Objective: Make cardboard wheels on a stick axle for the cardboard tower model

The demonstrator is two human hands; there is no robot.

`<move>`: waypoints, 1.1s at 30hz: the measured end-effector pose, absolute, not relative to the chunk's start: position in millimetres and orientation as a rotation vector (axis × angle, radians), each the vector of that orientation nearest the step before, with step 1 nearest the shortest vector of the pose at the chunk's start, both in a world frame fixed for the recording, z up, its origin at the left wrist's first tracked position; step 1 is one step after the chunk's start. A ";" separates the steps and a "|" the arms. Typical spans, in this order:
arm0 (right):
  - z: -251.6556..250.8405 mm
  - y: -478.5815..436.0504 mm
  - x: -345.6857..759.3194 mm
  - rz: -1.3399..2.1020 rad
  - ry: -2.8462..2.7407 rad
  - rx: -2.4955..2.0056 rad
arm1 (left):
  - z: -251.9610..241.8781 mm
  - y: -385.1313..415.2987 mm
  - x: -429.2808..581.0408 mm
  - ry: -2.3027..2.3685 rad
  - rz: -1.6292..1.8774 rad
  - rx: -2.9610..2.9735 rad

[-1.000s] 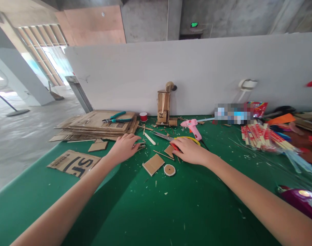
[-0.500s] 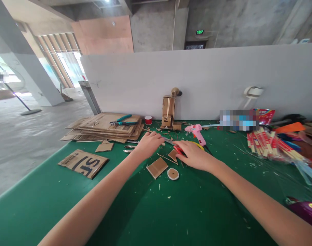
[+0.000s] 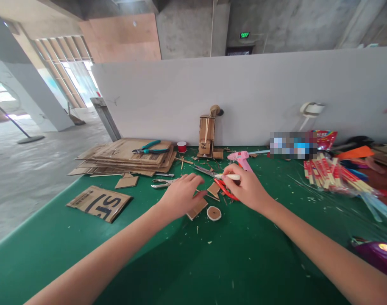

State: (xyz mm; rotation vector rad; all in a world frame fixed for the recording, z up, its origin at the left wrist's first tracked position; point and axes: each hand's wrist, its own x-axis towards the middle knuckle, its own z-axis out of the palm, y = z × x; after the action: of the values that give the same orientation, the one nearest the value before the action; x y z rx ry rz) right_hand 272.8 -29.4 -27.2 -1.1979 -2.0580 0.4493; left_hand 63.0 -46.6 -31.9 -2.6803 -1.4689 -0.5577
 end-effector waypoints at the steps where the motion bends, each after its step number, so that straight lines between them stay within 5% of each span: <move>1: -30.1 -32.3 272.4 0.521 -2.028 -1.185 | -37.3 -50.1 59.6 -1.508 -0.439 -2.644; 4: -43.2 -47.8 267.5 0.543 -2.173 -1.171 | -50.4 -58.9 51.2 -1.533 -0.258 -2.648; 8: -64.1 -66.8 261.8 0.491 -2.361 -1.173 | -55.1 -63.1 43.6 -1.539 -0.430 -2.643; 16: -81.4 -56.5 261.3 0.935 -1.535 -1.119 | -68.8 -80.2 43.7 -1.152 -0.783 -2.965; 21: -87.5 -45.4 259.0 1.081 -1.348 -1.011 | -74.3 -77.3 53.8 -0.962 -0.712 -3.048; 28: -87.8 -44.1 264.7 0.783 -1.474 -1.113 | -73.0 -70.3 51.5 -0.954 -0.526 -3.094; 33: -91.5 -52.7 270.4 1.051 -1.582 -0.863 | -79.5 -70.0 34.9 -1.157 -0.550 -3.020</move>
State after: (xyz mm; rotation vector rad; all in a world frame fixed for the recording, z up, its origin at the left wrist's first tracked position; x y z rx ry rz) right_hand 270.4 -52.7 -91.5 -0.8628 -1.5815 1.0511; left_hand 34.9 -70.0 -79.5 -3.0201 -1.1565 -0.5501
